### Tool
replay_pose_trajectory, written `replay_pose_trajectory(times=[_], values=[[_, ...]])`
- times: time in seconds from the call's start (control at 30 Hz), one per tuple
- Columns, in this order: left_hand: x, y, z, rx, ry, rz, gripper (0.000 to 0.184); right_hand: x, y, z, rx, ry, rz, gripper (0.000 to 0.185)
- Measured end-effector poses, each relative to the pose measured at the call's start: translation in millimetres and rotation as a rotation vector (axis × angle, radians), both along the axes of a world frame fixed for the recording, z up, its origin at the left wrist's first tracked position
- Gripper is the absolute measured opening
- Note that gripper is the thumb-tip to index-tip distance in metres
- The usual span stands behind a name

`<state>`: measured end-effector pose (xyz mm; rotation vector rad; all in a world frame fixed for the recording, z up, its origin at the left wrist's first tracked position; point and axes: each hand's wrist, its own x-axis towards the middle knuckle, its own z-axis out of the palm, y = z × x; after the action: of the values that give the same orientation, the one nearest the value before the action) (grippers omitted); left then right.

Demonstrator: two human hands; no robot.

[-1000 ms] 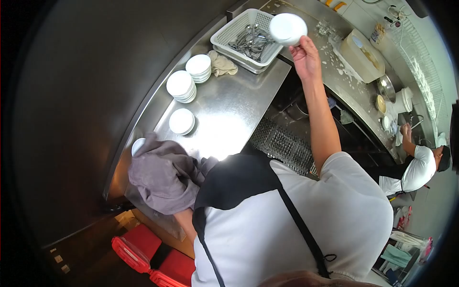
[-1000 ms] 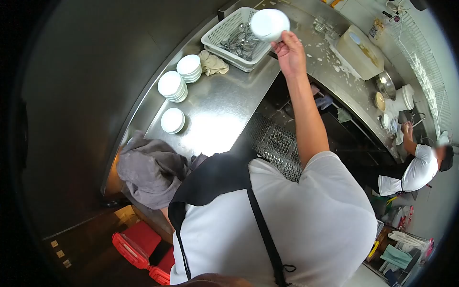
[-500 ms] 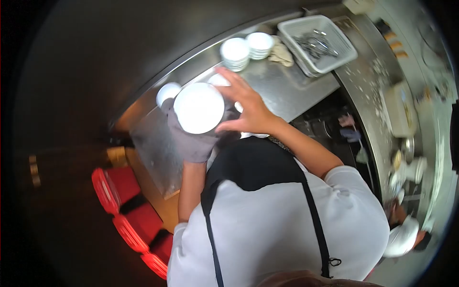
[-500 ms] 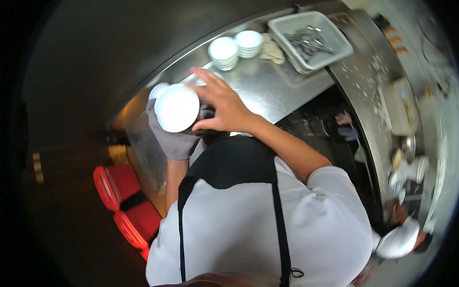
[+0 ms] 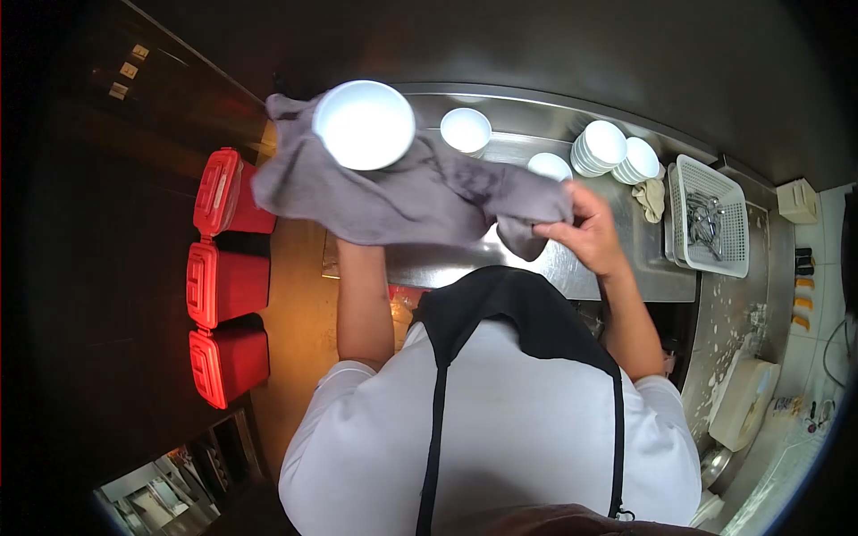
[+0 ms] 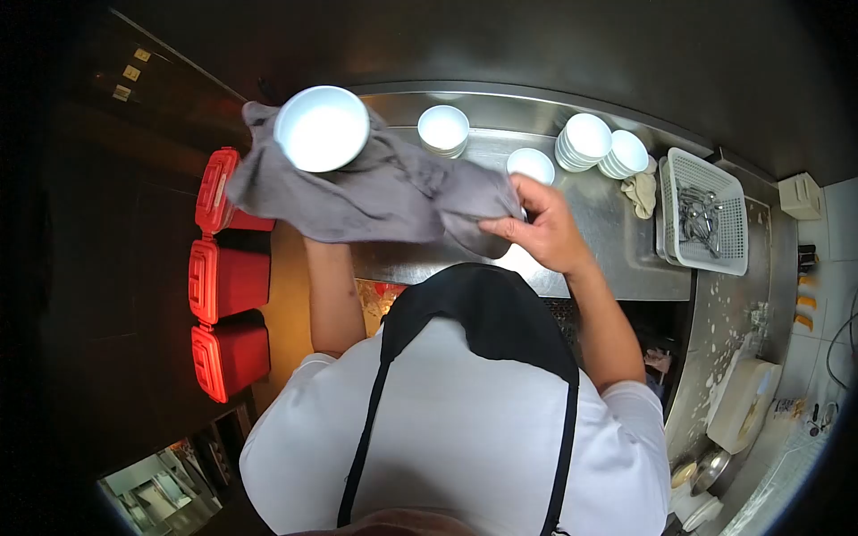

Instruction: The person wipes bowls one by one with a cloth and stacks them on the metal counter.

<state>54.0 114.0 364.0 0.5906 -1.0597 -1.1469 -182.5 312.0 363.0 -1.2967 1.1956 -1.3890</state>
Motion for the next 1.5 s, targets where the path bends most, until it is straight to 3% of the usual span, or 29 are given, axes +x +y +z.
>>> replay_pose_trajectory(times=[0.07,0.1,0.13,0.2,0.27,0.3,0.33,0.4,0.5,0.53,0.6,0.67,0.73,0.83,0.87,0.9,0.97,1.03,1.1,1.17,1.2,1.3,1.4,1.47,1.5], values=[[-19,13,-13,-0.017,-0.142,-0.083,0.048,11,-25,58,-0.356,0.117,0.070,0.041],[-25,22,-20,0.006,-0.124,-0.173,0.048,12,-53,50,-0.649,0.296,0.112,0.047],[-28,31,-19,0.087,0.062,-0.375,0.047,18,-65,75,-0.560,0.541,0.217,0.045],[-33,50,-17,0.340,0.446,-0.720,0.046,41,-106,52,-0.755,0.863,0.018,0.035],[-29,49,-43,0.249,0.054,-0.559,0.048,50,-109,28,-0.496,0.903,-0.041,0.030],[-24,40,-63,0.058,-0.257,-0.449,0.049,53,-115,18,-0.375,0.925,-0.063,0.029],[-20,33,-76,-0.127,-0.567,-0.329,0.050,58,-121,2,-0.303,0.765,-0.065,0.027],[-16,32,-85,-0.109,-0.478,-0.415,0.053,67,-126,-25,-0.141,0.441,-0.068,0.025],[-13,35,-93,-0.086,-0.455,-0.460,0.055,59,-118,12,0.402,-0.342,0.218,0.021],[-13,34,-89,-0.085,-0.459,-0.453,0.055,57,-116,21,0.412,-0.392,0.228,0.021],[-14,34,-77,-0.083,-0.440,-0.427,0.055,61,-101,39,0.238,-0.695,-0.003,0.025],[-11,34,-63,-0.081,-0.424,-0.394,0.055,51,-99,46,-0.107,-0.582,-0.171,0.029],[-11,32,-53,-0.089,-0.424,-0.372,0.055,49,-87,81,-0.279,-0.562,-0.090,0.028],[-19,32,-51,-0.110,-0.474,-0.339,0.055,41,-91,59,-0.529,0.759,-0.069,0.026],[-23,36,-51,-0.126,-0.520,-0.327,0.055,54,-95,47,-0.573,0.945,-0.122,0.024],[-24,40,-52,-0.142,-0.572,-0.320,0.056,58,-102,24,-0.631,0.930,-0.164,0.022],[-27,40,-63,-0.156,-0.652,-0.314,0.056,70,-97,0,-0.383,0.816,-0.278,0.018],[-30,36,-78,-0.132,-0.626,-0.352,0.056,69,-100,-3,-0.090,0.409,-0.129,0.024],[-29,36,-90,-0.045,-0.426,-0.434,0.056,66,-101,-4,0.133,-0.016,0.049,0.029],[-26,50,-59,0.084,-0.170,-0.511,0.057,58,-101,5,0.282,-0.436,0.262,0.030],[-26,58,-39,0.146,-0.034,-0.537,0.058,52,-97,10,0.282,-0.446,0.302,0.031],[-25,74,-1,0.323,0.387,-0.567,0.059,46,-68,8,0.043,-0.776,0.103,0.024],[0,53,-26,-0.123,-0.559,-0.147,0.056,46,-49,21,-0.167,-0.286,-0.226,0.030],[-7,42,-32,-0.072,-0.584,-0.132,0.049,49,-46,-5,-0.369,0.227,-0.380,0.034],[-17,45,-31,-0.075,-0.562,-0.156,0.056,48,-45,-17,-0.463,0.489,-0.457,0.037]])
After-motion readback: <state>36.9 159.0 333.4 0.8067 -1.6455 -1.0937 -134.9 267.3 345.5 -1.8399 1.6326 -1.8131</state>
